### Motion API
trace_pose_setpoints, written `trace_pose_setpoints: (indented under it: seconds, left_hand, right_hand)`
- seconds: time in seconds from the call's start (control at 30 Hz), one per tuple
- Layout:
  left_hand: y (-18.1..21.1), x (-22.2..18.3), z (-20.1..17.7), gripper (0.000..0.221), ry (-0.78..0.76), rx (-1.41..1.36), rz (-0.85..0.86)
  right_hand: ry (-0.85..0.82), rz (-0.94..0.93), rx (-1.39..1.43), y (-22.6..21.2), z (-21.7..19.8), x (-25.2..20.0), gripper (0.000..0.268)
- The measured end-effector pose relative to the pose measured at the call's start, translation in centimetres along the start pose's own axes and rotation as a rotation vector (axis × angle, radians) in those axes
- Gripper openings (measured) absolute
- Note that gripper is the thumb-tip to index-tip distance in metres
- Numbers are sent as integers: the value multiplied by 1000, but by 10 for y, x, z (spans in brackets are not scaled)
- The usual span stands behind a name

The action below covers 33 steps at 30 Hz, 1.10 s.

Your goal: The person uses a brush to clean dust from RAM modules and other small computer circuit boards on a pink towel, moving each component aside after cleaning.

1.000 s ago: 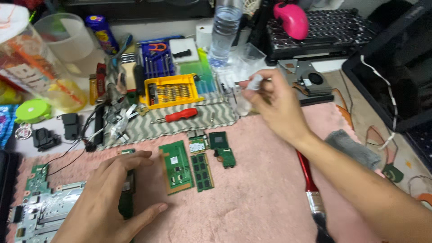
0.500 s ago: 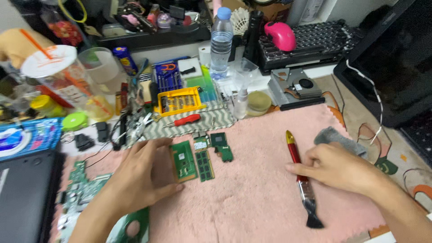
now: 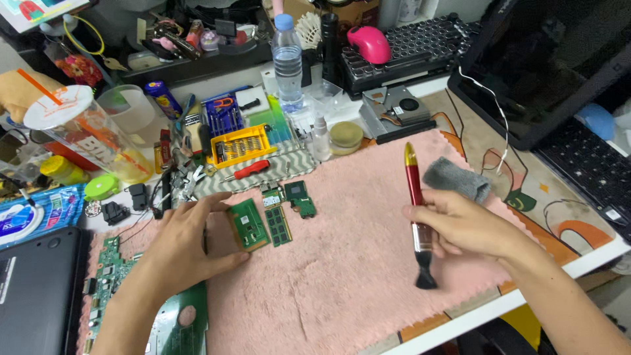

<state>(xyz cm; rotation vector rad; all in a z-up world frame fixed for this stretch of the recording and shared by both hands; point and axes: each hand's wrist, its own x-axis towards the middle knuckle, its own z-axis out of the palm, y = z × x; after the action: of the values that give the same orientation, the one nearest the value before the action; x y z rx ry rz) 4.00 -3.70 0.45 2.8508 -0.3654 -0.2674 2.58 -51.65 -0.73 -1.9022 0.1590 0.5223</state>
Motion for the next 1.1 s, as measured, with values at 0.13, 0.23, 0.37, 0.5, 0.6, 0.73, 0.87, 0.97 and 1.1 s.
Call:
trace_pose_setpoints:
  seconds: [0.13, 0.23, 0.37, 0.5, 0.6, 0.73, 0.87, 0.97, 1.1]
  left_hand:
    - [-3, -10, -4, 116, 63, -1, 44]
    - [-1, -27, -12, 116, 84, -71, 13]
    - [12, -59, -10, 113, 179, -181, 38]
    - [53, -88, 22, 98, 341, -333, 276]
    - [95, -101, 36, 106, 210, -381, 229]
    - [109, -106, 51, 99, 203, -472, 253]
    - [107, -110, 63, 104, 231, -474, 288]
    - [107, -114, 69, 108, 238, -524, 300]
    - [107, -115, 72, 113, 242, -571, 300]
  right_hand:
    - [52, 62, 194, -22, 14, -30, 28]
    - [79, 96, 269, -17, 17, -39, 27]
    - [-122, -265, 386, 11, 18, -36, 36]
    - [-27, -316, 342, 5, 33, -42, 66]
    - [103, -410, 223, -7, 54, -49, 39]
    - [178, -435, 141, -22, 88, -59, 29]
    - [229, -681, -243, -20, 105, -57, 22]
    - [206, -800, -431, -20, 112, -48, 22]
    - [159, -929, -585, -24, 123, -33, 21]
